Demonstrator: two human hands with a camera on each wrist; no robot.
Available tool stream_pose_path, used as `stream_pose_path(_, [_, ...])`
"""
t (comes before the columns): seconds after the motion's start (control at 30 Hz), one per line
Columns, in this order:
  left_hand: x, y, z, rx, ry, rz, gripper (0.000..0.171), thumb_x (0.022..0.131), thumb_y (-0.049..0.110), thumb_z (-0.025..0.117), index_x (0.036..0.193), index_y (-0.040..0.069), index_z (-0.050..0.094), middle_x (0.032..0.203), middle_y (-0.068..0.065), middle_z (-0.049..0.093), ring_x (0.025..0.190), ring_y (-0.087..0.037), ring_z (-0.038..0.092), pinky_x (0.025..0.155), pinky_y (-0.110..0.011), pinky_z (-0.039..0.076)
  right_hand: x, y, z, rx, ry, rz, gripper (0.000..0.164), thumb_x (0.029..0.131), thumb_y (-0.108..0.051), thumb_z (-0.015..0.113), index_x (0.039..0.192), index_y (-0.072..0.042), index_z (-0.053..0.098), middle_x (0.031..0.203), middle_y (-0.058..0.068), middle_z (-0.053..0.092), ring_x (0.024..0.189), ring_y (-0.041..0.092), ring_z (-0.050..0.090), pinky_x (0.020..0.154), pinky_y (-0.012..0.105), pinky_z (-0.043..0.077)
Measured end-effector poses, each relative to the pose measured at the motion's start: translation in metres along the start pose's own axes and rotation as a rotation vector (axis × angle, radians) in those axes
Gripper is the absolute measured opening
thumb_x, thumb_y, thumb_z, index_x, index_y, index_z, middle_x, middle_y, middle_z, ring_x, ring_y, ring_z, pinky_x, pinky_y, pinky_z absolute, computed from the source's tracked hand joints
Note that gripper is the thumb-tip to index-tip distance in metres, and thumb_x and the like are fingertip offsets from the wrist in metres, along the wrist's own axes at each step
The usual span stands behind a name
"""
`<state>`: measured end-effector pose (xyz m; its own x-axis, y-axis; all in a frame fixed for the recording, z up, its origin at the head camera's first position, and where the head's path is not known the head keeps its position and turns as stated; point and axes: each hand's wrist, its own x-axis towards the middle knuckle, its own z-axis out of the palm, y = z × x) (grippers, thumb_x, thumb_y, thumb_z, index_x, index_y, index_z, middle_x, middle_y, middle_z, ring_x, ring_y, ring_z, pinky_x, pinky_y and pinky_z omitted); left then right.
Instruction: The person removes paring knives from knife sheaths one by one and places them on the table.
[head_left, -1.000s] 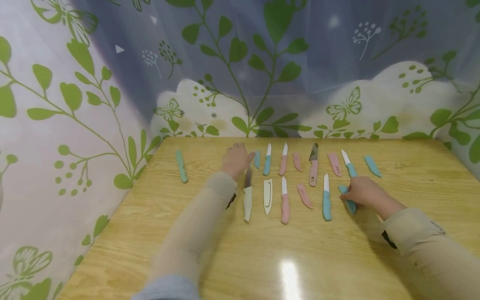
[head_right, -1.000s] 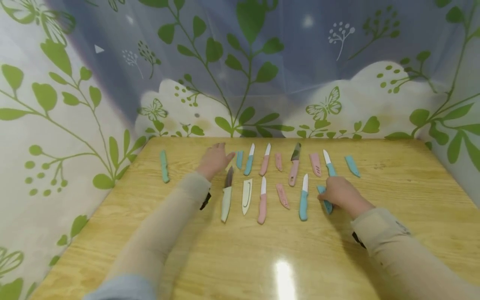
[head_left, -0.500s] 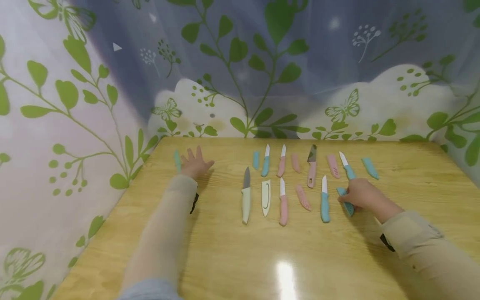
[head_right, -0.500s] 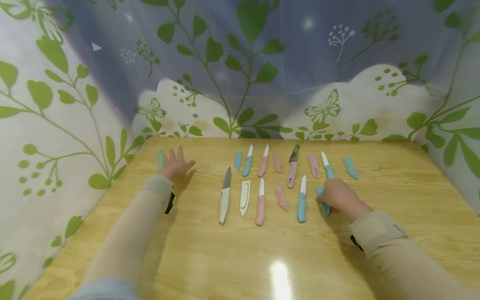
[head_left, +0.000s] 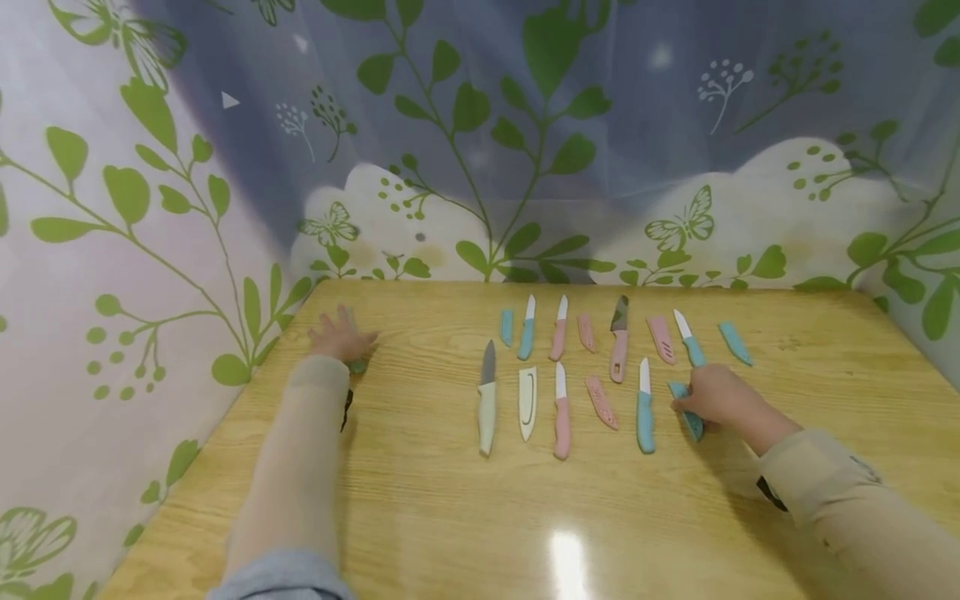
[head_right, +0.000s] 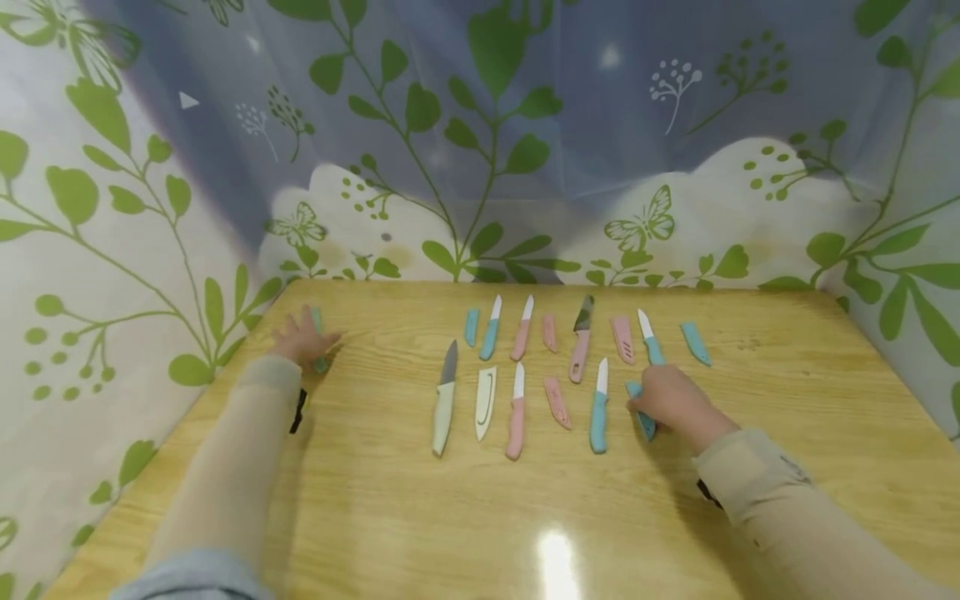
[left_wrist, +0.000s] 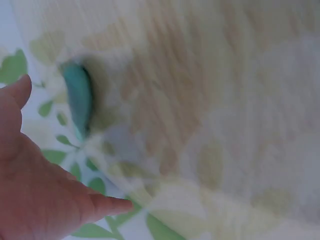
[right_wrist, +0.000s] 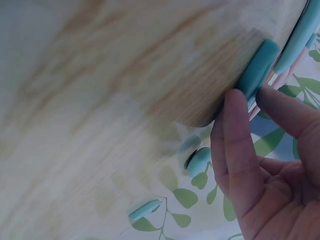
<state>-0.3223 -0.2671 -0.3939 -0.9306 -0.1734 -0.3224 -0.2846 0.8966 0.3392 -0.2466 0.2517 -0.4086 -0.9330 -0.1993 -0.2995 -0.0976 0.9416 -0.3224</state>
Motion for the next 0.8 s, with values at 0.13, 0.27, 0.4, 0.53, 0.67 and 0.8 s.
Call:
stream_pose_path(0.13, [-0.007,-0.008,-0.002,-0.013,-0.031,-0.072,0.090,0.100,0.053,0.033,0.150,0.000,-0.019,0.151,-0.038,-0.021,0.134,-0.065,-0.012,0.111,-0.071,0.001,-0.002,0.000,0.000,0.002,0.008,-0.005,0.047,0.092,-0.019,0.066,0.051,-0.015,0.044,0.044,-0.006,0.042,0.041,0.006,0.043,0.048,0.022,0.040])
stream_pose_path(0.27, [-0.008,-0.013,0.003,-0.044,-0.058,-0.161,0.098,0.096,0.063,0.035,0.150,0.004,-0.021,0.152,-0.035,-0.021,0.134,-0.065,-0.012,0.107,-0.075,0.004,-0.002,0.000,-0.001,-0.003,0.014,-0.011,0.046,0.093,-0.019,0.065,0.052,-0.015,0.044,0.045,-0.005,0.043,0.042,0.006,0.044,0.048,0.022,0.040])
stream_pose_path(0.4, [-0.005,-0.012,0.011,-0.087,-0.056,-0.227,0.107,0.090,0.073,0.038,0.151,0.009,-0.022,0.153,-0.029,-0.025,0.135,-0.062,-0.019,0.102,-0.080,0.004,-0.003,-0.002,-0.001,-0.004,0.007,-0.005,0.046,0.093,-0.018,0.065,0.052,-0.014,0.045,0.045,-0.004,0.044,0.042,0.007,0.045,0.048,0.022,0.040])
stream_pose_path(0.53, [-0.010,-0.006,0.014,-0.090,-0.046,-0.255,0.102,0.091,0.072,0.034,0.152,0.009,-0.017,0.153,-0.028,-0.026,0.136,-0.060,-0.020,0.104,-0.079,0.003,-0.003,-0.002,0.000,0.001,0.002,-0.001,0.046,0.093,-0.019,0.065,0.051,-0.014,0.046,0.045,-0.005,0.044,0.041,0.007,0.046,0.048,0.022,0.041])
stream_pose_path(0.67, [-0.020,0.003,0.012,-0.092,-0.037,-0.251,0.084,0.100,0.058,0.028,0.154,0.006,-0.010,0.154,-0.030,-0.022,0.137,-0.060,-0.017,0.107,-0.075,0.003,-0.003,-0.002,0.000,0.000,0.003,0.001,0.047,0.093,-0.019,0.066,0.051,-0.014,0.045,0.045,-0.004,0.045,0.042,0.007,0.047,0.048,0.023,0.042])
stream_pose_path(0.8, [-0.005,-0.001,0.011,-0.017,0.040,-0.200,0.074,0.103,0.045,0.032,0.151,-0.007,0.012,0.150,-0.041,0.006,0.136,-0.062,0.010,0.110,-0.067,0.021,-0.002,0.000,0.000,-0.009,0.008,-0.012,0.046,0.093,-0.019,0.066,0.051,-0.014,0.045,0.045,-0.004,0.045,0.042,0.007,0.046,0.049,0.023,0.041])
